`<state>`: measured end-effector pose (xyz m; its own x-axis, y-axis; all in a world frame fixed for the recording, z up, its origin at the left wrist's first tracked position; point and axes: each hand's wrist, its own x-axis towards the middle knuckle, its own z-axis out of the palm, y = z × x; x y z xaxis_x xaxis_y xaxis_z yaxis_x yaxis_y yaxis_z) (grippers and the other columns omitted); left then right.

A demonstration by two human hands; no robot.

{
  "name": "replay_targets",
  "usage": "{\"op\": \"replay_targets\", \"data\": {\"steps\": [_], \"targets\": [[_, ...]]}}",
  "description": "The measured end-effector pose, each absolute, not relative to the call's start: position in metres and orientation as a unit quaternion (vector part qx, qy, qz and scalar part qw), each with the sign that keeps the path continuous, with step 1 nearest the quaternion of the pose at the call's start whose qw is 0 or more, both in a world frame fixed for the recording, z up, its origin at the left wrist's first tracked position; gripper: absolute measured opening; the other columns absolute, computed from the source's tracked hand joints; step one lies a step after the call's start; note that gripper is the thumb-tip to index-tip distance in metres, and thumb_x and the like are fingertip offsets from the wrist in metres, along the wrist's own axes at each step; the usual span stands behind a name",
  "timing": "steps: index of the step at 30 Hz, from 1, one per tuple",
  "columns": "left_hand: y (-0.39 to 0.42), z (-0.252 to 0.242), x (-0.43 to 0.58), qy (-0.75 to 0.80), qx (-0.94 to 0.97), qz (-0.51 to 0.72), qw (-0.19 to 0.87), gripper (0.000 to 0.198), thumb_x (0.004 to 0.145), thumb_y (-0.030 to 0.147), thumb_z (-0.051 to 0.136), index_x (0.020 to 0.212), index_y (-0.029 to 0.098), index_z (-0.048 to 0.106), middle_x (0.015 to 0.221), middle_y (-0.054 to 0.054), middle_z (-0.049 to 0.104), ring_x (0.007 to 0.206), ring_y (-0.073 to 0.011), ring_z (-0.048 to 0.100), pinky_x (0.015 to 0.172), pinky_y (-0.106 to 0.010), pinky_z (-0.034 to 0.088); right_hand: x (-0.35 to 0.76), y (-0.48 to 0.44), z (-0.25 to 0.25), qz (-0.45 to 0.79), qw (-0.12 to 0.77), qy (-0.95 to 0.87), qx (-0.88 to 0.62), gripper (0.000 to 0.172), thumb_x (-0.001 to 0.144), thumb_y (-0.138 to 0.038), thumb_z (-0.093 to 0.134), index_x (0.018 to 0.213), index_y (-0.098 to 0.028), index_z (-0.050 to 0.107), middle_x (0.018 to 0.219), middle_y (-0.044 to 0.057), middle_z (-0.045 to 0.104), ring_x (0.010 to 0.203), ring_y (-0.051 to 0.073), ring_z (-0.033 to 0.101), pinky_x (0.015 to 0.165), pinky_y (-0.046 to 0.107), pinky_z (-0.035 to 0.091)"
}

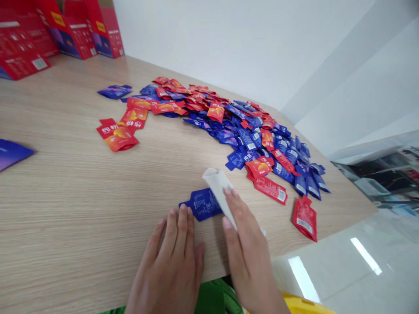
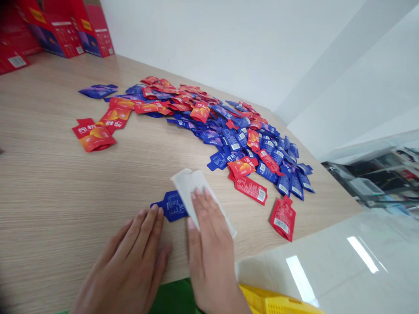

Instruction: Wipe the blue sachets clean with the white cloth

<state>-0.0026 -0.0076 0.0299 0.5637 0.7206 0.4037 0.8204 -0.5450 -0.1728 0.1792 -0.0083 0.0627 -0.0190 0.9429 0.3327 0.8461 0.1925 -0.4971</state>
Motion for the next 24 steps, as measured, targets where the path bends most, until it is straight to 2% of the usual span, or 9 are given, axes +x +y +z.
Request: {"op": "replay_targets", "data": {"steps": [4,7,11,15,20,24], "targets": [[-0.007,0.027,-0.008,-0.417,-0.889,-0.102,0.162,0.056,0.098,0.034,0.041,0.142,0.006,0.062,0.142,-0.023,0.07,0.133,-0.0364,0.066,0.111,-0.051,0.055,0.153,0.001,0.064,0.106,0.237,-0.805,-0.534,0.052,0.108,-0.017,0.046,0.159,-0.02,0.052,0.165,0.003,0.053,0.158,0.019,0.041,0.131,0.043,0.038],[-0.006,0.029,-0.007,-0.426,-0.882,-0.106,0.174,0.059,0.097,0.031,0.041,0.146,0.001,0.056,0.151,-0.025,0.063,0.139,-0.0362,0.062,0.111,-0.048,0.055,0.16,0.005,0.06,0.082,0.217,-0.78,-0.581,0.049,0.108,-0.016,0.042,0.156,-0.015,0.055,0.164,0.007,0.053,0.157,0.021,0.043,0.131,0.047,0.038],[-0.005,0.036,0.0,-0.438,-0.865,-0.139,0.202,0.06,0.096,0.027,0.045,0.144,-0.008,0.054,0.149,-0.029,0.062,0.135,-0.0378,0.065,0.107,-0.048,0.056,0.192,0.004,0.055,0.05,0.229,-0.721,-0.652,0.048,0.112,-0.028,0.04,0.156,-0.014,0.055,0.163,0.013,0.054,0.155,0.027,0.046,0.128,0.056,0.041],[-0.003,0.039,0.005,-0.447,-0.856,-0.16,0.204,0.058,0.096,0.027,0.046,0.142,-0.009,0.056,0.146,-0.029,0.064,0.133,-0.0379,0.066,0.106,-0.049,0.056,0.21,0.002,0.055,0.037,0.274,-0.646,-0.712,0.051,0.113,-0.039,0.039,0.15,-0.011,0.061,0.157,0.018,0.06,0.15,0.032,0.053,0.125,0.064,0.041],[-0.006,0.032,0.001,-0.45,-0.857,-0.149,0.202,0.061,0.096,0.027,0.046,0.146,-0.008,0.052,0.151,-0.029,0.06,0.138,-0.0379,0.062,0.111,-0.049,0.053,0.19,0.003,0.064,0.078,0.294,-0.706,-0.639,0.047,0.113,-0.031,0.041,0.159,-0.024,0.052,0.165,0.006,0.053,0.156,0.025,0.045,0.128,0.056,0.041],[-0.007,0.026,-0.004,-0.438,-0.874,-0.118,0.175,0.059,0.097,0.028,0.042,0.147,-0.002,0.053,0.152,-0.027,0.06,0.141,-0.0389,0.06,0.113,-0.051,0.051,0.172,0.008,0.065,0.094,0.213,-0.799,-0.555,0.05,0.11,-0.018,0.043,0.158,-0.022,0.053,0.167,0.002,0.05,0.16,0.021,0.038,0.132,0.049,0.036]]}}
